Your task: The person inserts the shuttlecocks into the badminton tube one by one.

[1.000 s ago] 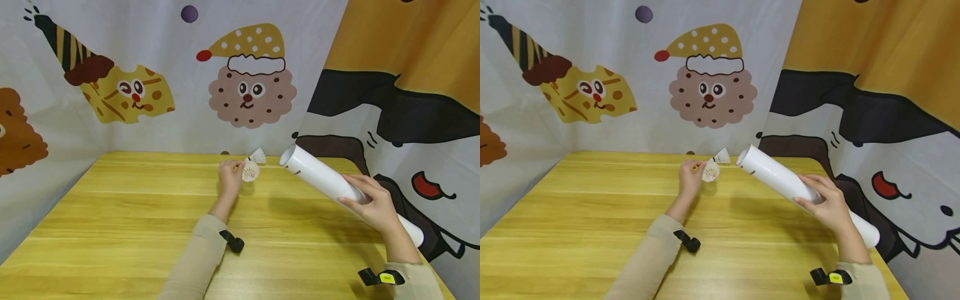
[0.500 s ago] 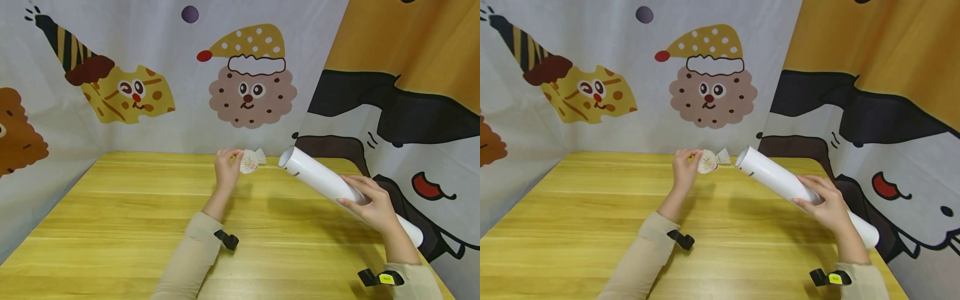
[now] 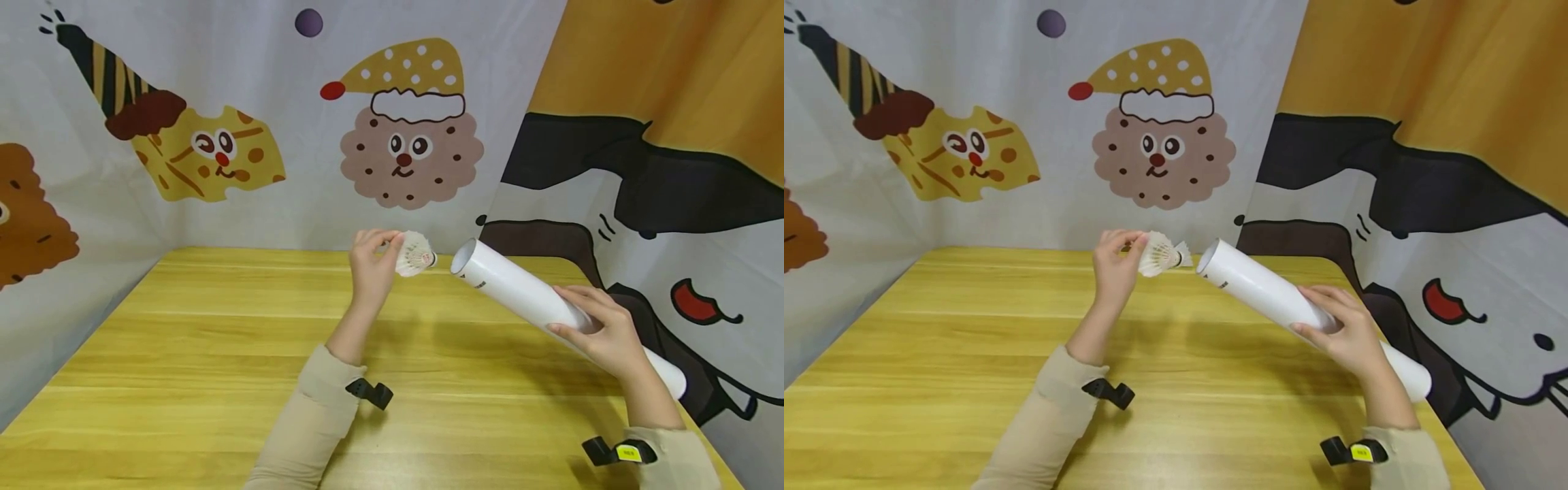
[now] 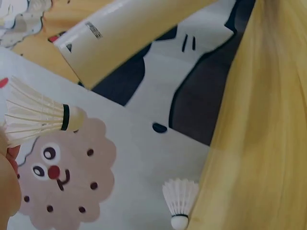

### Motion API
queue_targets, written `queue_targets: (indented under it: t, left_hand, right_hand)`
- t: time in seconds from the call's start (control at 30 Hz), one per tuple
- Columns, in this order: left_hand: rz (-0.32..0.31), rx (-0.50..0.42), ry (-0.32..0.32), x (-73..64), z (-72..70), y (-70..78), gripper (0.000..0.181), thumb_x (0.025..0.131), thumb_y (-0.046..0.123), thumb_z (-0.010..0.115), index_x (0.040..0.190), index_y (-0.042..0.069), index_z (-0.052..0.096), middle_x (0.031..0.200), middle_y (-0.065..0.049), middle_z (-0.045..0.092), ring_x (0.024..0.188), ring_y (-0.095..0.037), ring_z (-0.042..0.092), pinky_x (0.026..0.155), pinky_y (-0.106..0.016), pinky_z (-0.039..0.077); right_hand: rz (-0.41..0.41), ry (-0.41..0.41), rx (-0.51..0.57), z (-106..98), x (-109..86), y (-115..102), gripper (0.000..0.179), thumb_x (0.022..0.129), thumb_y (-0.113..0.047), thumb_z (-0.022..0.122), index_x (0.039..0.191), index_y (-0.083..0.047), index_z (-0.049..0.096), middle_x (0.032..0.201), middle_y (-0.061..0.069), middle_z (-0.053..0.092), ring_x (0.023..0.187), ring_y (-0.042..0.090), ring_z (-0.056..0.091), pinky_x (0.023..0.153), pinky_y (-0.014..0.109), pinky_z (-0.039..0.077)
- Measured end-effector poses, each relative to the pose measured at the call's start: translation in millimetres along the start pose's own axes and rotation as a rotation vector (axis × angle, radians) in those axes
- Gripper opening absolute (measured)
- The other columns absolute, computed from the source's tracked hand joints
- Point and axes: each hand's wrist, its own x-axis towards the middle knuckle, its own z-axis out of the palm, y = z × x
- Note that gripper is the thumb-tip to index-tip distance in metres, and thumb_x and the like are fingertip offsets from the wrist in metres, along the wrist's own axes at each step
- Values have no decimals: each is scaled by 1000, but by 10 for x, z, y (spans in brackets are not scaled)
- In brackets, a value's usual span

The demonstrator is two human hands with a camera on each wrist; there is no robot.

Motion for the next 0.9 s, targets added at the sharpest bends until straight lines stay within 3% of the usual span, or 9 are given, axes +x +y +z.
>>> queue_targets:
  t: [0.17,0.3,0.5,0.6,0.73,0.9]
  left_hand:
    - [-36,-68,-5,14,3,108,11,84,7,74,84,-5,72,82,-12,69,82,-23,53,77,-31,43]
    - [-122,-116,-18,7,12,171,12,84,7,73,86,-4,73,84,-13,68,84,-21,52,78,-30,41]
    - [-230,-174,-52,-28,54,262,13,85,4,72,88,-8,72,85,-19,66,84,-17,50,81,-46,42]
    - [-259,-180,-76,-45,49,399,12,86,1,70,89,-11,70,85,-21,66,83,-15,49,82,-51,41]
    - [-300,-194,-103,-72,49,563,12,86,0,69,89,-12,70,82,-16,64,81,-11,47,80,-45,41]
    - [-303,-195,-121,-112,93,568,11,86,-1,68,88,-11,70,76,-13,62,76,-9,47,72,-30,40]
  right_hand:
    - [-27,-8,9,13,18,-2,70,61,4,88,125,-12,65,122,2,59,108,1,46,82,8,34]
    - [-43,-21,10,32,20,0,70,61,4,88,125,-12,65,121,3,59,109,1,46,82,9,34]
    - [-62,-38,7,57,13,-12,70,61,3,88,125,-11,65,121,2,58,110,0,46,83,8,35]
    - [-68,-42,14,62,10,-27,70,60,4,87,125,-10,65,121,1,58,109,1,46,82,8,36]
    - [-79,-42,18,64,6,-41,69,60,5,87,124,-8,65,119,1,59,108,1,47,80,7,37]
    - [-87,-42,20,64,10,-56,68,59,5,88,122,-6,66,118,2,59,106,1,48,80,8,38]
